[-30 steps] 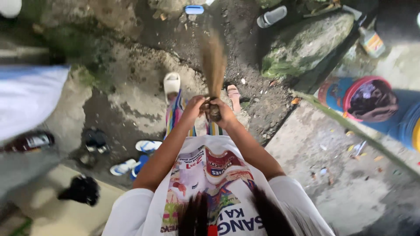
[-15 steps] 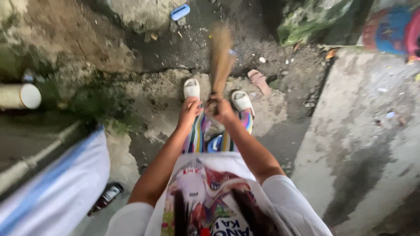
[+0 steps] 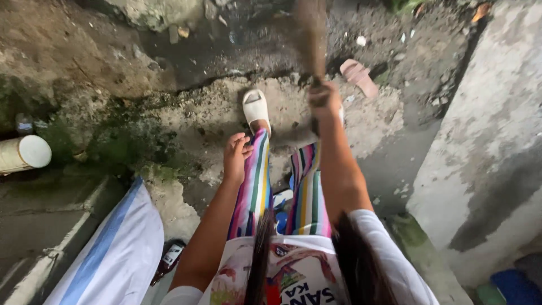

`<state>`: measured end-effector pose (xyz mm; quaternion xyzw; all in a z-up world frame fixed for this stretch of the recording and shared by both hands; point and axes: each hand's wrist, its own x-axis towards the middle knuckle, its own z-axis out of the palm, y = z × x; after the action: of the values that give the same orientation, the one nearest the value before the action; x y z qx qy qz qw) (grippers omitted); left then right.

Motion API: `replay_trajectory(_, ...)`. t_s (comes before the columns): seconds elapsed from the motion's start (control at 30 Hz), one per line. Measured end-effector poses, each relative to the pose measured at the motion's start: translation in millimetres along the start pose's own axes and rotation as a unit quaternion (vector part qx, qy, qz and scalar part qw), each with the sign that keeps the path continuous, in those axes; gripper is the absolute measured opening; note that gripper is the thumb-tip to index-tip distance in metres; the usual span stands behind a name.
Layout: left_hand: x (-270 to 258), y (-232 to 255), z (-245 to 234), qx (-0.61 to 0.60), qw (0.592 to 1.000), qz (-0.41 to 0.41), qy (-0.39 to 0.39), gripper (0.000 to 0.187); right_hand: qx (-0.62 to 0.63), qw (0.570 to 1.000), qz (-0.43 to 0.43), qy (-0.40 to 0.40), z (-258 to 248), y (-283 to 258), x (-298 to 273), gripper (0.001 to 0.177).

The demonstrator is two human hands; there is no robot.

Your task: The person sweeps a concrete floor with a stick broom, moving debris into a pile before sweeping it across a dirt and stone area.

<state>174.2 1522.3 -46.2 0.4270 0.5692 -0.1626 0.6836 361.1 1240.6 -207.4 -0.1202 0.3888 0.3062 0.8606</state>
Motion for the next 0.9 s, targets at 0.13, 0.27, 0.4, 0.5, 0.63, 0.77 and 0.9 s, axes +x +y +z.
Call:
replay_trajectory(0.13, 4.0, -6.3, 6.7, 0.041, 0.999, 0.011, -0.026, 0.033, -0.169, 0.962, -0.114, 0.181, 0.4, 21.1, -70.3, 0.015)
replay_trajectory(0.27, 7.6, -1.9, 19.9, 0.053, 0.998, 0.000, -0.030, 0.029, -0.151, 0.961, -0.016, 0.230, 32.9, 102.7, -99.1, 0.016)
replay_trajectory(0.4, 17.8, -1.7, 28.3, 0.064, 0.996, 0.032, -0.055, 0.027, -0.123, 0.973, 0.077, 0.180, 47.3, 140.8, -55.4, 0.016)
replay_trajectory(0.5, 5.8, 24.6, 38.1, 0.076, 0.995, 0.030, -0.053, 0.026, -0.557, 0.822, -0.114, 0.037, -84.0, 93.2, 17.0, 0.048)
replay_trajectory(0.63, -4.3, 37.9, 41.6, 0.099, 0.994, 0.033, -0.030, 0.027, -0.163, 0.963, -0.078, 0.199, -48.5, -44.5, -46.6, 0.011)
replay_trajectory(0.77, -11.7, 27.0, 62.4, 0.060, 0.998, 0.026, -0.021, 0.027, -0.009, 0.970, -0.148, 0.192, -21.4, -104.3, -120.9, 0.023)
replay_trajectory(0.9, -8.0, 10.7, 95.2, 0.013, 0.999, 0.023, -0.038, 0.027, -0.001, 0.960, -0.185, 0.211, 42.1, -50.0, -135.8, 0.027)
